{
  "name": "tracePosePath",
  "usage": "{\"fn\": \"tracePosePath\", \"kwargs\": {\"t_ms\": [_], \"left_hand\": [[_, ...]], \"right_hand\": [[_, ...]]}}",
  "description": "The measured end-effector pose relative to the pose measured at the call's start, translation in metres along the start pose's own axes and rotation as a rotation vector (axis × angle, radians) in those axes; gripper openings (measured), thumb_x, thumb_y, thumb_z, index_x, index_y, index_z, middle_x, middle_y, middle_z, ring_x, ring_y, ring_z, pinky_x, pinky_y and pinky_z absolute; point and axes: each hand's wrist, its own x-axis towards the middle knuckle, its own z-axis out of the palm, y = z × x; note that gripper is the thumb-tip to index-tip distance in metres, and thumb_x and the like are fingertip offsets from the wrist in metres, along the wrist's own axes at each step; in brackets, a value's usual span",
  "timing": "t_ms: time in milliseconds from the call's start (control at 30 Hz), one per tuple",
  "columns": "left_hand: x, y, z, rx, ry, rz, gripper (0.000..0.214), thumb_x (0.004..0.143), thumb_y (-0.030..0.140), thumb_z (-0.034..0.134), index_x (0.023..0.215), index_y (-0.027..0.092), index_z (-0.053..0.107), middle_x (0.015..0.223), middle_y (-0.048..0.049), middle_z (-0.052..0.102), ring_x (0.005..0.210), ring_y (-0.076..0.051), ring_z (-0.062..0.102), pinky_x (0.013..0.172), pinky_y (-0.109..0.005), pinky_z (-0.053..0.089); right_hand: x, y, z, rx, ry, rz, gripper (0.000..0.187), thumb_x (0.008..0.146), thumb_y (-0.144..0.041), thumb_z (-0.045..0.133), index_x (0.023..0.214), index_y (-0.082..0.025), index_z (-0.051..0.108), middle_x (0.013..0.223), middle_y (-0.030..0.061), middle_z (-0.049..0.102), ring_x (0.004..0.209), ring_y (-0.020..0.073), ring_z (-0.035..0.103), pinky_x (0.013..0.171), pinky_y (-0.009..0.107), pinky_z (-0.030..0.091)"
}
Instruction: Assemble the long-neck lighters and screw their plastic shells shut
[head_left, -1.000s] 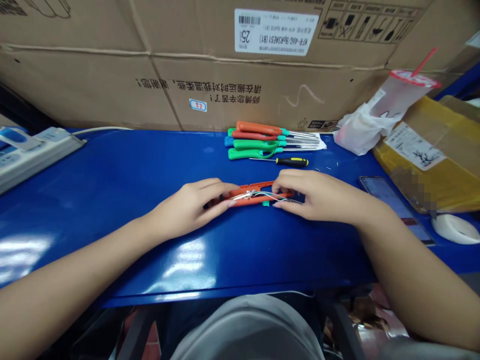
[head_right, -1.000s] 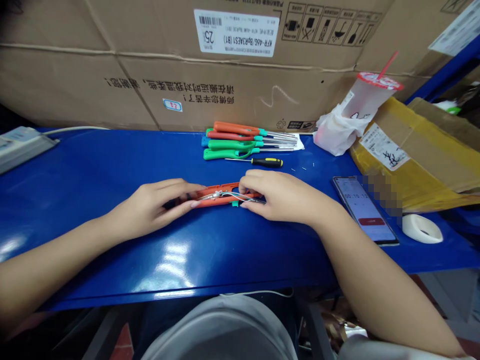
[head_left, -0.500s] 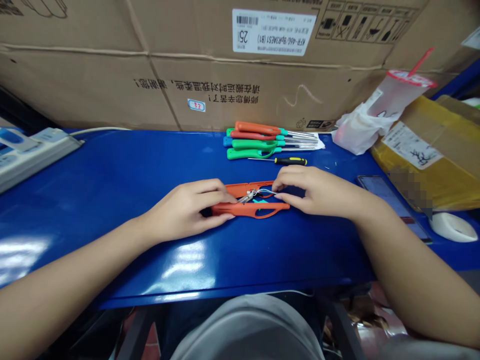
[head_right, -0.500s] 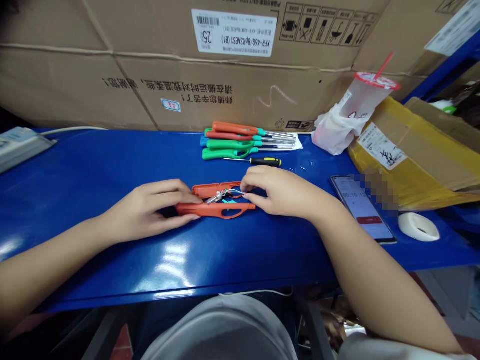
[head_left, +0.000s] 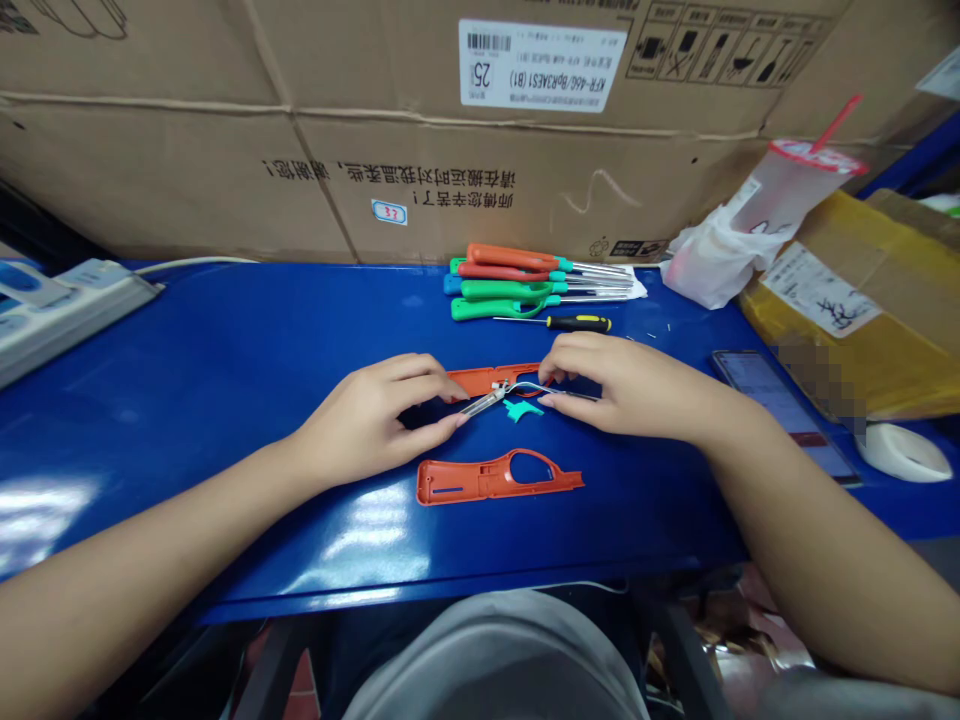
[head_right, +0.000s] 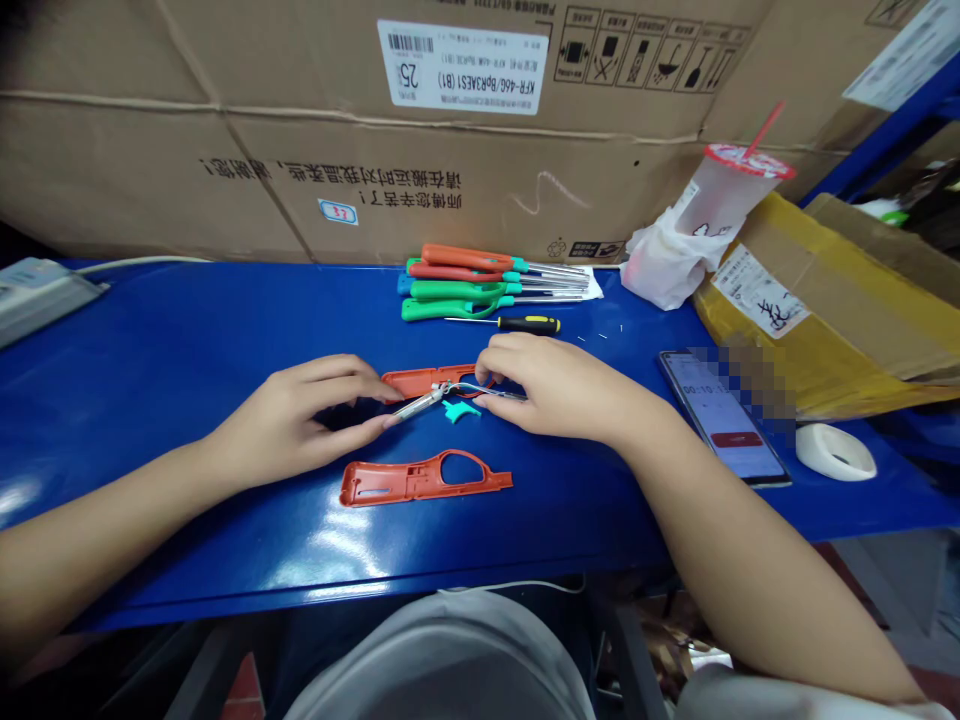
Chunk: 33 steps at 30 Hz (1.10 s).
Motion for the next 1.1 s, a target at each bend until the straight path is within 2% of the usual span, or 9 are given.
{"fn": "tracePosePath", "kwargs": {"t_ms": [167,333,467,567,667,800,900,1100], "left_hand": [[-0.001,-0.001,0.009,-0.032,-0.030,-0.124,0.018,0.097,0.036,0.071,0.103,0.020,0.078,0.101,-0.0044,0.074,0.092,-0.018,0.072,0.081,-0.029,0.056],[-0.002,0.000,0.009,0.018,-0.020,-0.188,0.014,0.095,0.032,0.069,0.098,0.021,0.076,0.098,-0.0027,0.074,0.087,-0.017,0.070,0.072,-0.028,0.053],[0.000,0.000,-0.001,0.038,-0.074,-0.115,0.013,0.091,0.027,0.068,0.099,0.020,0.074,0.098,-0.0024,0.073,0.088,-0.018,0.068,0.077,-0.030,0.054],[0.001,0.001,-0.008,0.089,-0.141,0.007,0.011,0.091,0.025,0.066,0.098,0.020,0.073,0.097,-0.0027,0.073,0.087,-0.018,0.067,0.078,-0.031,0.053],[0.002,0.003,-0.011,0.131,-0.163,0.074,0.010,0.092,0.027,0.067,0.097,0.021,0.073,0.096,-0.0028,0.074,0.086,-0.019,0.067,0.078,-0.033,0.052],[0.001,0.001,-0.013,0.141,-0.163,0.075,0.022,0.093,0.038,0.071,0.105,0.020,0.074,0.101,-0.0046,0.075,0.089,-0.021,0.069,0.081,-0.034,0.053],[0.000,-0.002,-0.013,0.139,-0.165,0.068,0.024,0.096,0.040,0.069,0.110,0.021,0.074,0.103,-0.0052,0.075,0.091,-0.022,0.070,0.082,-0.034,0.053],[0.001,-0.007,-0.010,0.057,-0.198,0.037,0.016,0.100,0.033,0.062,0.101,0.021,0.073,0.099,-0.0044,0.075,0.091,-0.020,0.069,0.082,-0.032,0.053]], "right_hand": [[0.004,-0.003,0.005,0.001,-0.060,0.007,0.014,0.102,-0.025,0.054,0.098,-0.018,0.065,0.099,0.0066,0.067,0.086,0.0198,0.061,0.076,0.032,0.045],[0.006,-0.006,0.006,0.011,0.002,-0.030,0.012,0.101,-0.023,0.055,0.093,-0.018,0.061,0.093,0.0044,0.065,0.081,0.0173,0.057,0.073,0.030,0.042],[0.004,-0.007,0.004,0.106,0.001,-0.106,0.005,0.095,-0.016,0.062,0.090,-0.018,0.062,0.090,0.0025,0.064,0.081,0.0156,0.057,0.074,0.028,0.042],[0.003,-0.009,0.003,0.173,-0.090,-0.139,0.008,0.093,-0.015,0.064,0.086,-0.019,0.062,0.086,0.0011,0.063,0.079,0.0148,0.056,0.072,0.028,0.042],[0.002,-0.011,0.003,0.212,-0.171,-0.125,0.012,0.096,-0.023,0.065,0.085,-0.019,0.062,0.085,0.0007,0.063,0.078,0.0148,0.056,0.071,0.028,0.041],[0.002,-0.010,0.008,0.184,-0.105,-0.032,0.010,0.099,-0.028,0.061,0.093,-0.020,0.065,0.089,0.0015,0.066,0.077,0.0150,0.056,0.068,0.029,0.039],[0.005,-0.007,0.014,0.110,-0.058,0.016,0.010,0.096,-0.029,0.065,0.102,-0.021,0.066,0.090,0.0016,0.068,0.077,0.0160,0.056,0.067,0.029,0.036],[0.007,-0.002,0.012,-0.038,-0.055,0.083,0.015,0.099,-0.027,0.056,0.091,-0.020,0.067,0.091,0.0039,0.073,0.075,0.0167,0.058,0.066,0.029,0.034]]}}
